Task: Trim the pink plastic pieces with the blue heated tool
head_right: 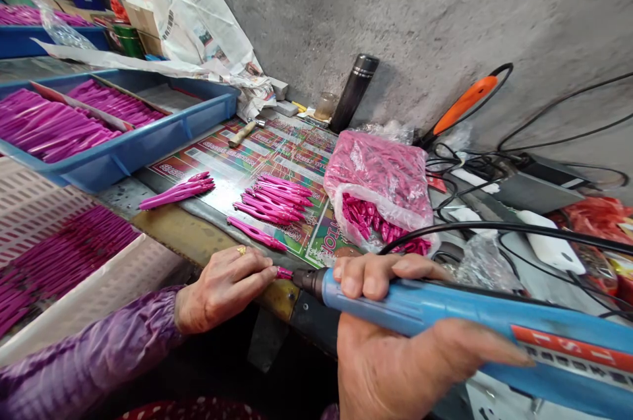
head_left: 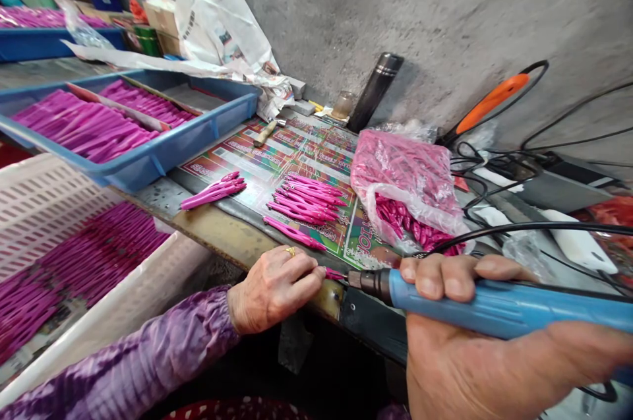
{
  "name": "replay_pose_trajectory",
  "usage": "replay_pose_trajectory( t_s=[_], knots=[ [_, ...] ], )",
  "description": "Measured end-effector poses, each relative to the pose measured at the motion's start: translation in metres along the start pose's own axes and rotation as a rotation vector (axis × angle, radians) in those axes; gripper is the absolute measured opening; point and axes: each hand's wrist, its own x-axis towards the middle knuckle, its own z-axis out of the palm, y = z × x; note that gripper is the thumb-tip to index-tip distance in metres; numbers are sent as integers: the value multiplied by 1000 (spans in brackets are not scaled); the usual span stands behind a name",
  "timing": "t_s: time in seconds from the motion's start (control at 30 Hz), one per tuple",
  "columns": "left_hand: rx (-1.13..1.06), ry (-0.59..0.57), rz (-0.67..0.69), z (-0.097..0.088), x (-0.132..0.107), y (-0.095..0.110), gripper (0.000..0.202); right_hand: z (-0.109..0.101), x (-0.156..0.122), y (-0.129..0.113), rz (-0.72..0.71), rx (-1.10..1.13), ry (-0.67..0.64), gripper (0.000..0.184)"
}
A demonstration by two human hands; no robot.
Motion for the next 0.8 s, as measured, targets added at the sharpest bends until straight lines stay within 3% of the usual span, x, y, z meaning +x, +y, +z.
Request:
replay_pose_trajectory(
  t_s=[0.27, 0.6, 0.8],
  knots=[
    [-28, -20, -29, 0, 2, 1, 25, 11, 2, -1, 44, 33, 47, 74],
    [-41, -21, -39, 2, -1, 1, 16, 1, 5, 5, -24, 20, 36, 74],
    [-2, -36, -27, 3, -4, 1, 24, 2, 1, 3, 12, 47, 28, 72]
  ],
)
